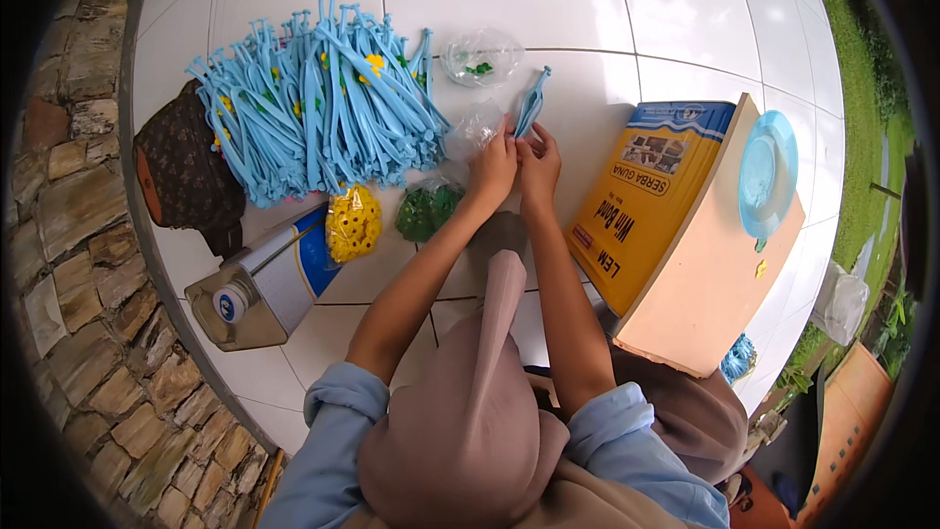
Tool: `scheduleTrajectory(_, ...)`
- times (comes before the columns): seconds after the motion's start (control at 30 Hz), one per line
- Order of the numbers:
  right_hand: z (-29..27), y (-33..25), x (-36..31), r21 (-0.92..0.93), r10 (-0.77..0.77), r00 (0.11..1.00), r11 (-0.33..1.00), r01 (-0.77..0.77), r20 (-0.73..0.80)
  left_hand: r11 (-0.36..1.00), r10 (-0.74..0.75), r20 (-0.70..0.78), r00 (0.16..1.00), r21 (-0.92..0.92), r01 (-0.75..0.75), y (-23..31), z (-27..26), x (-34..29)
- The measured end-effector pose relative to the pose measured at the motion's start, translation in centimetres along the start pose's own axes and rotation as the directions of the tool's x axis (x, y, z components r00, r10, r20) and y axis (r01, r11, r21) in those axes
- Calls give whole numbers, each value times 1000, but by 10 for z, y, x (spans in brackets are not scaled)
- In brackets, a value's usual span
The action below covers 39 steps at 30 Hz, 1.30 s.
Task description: The person assembles small green flower-like components onto blue plastic strips, applying a liquid from a bowl, and then bundles groups of the finished strips together with string.
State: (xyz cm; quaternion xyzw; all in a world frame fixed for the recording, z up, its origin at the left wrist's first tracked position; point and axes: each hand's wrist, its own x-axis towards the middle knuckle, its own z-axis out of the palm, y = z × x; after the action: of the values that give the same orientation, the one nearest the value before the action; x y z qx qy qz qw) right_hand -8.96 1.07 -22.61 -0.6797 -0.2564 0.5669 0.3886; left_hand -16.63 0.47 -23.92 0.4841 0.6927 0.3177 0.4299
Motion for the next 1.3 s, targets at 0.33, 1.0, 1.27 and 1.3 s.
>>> scheduleTrajectory(0.33,-3,-101,-68,50,-399,904,911,410,-151,768,17,-41,999,-640,-39,98,-37,-22)
scheduleTrajectory(1.0,-202,-325,-296,-2,-880,450,456,890,153,514,827,-367,427,182,-839,355,-124,-187)
scheduleTrajectory(1.27,-257,-305,-337,-234,-817,454,393,889,355,176,830,472,296,282,-943,389,-125,-225)
scheduleTrajectory(1.3,-263,-304,-335,-381,-886,354,229,895,298,334,730,555,398,218,-917,390,-124,-227)
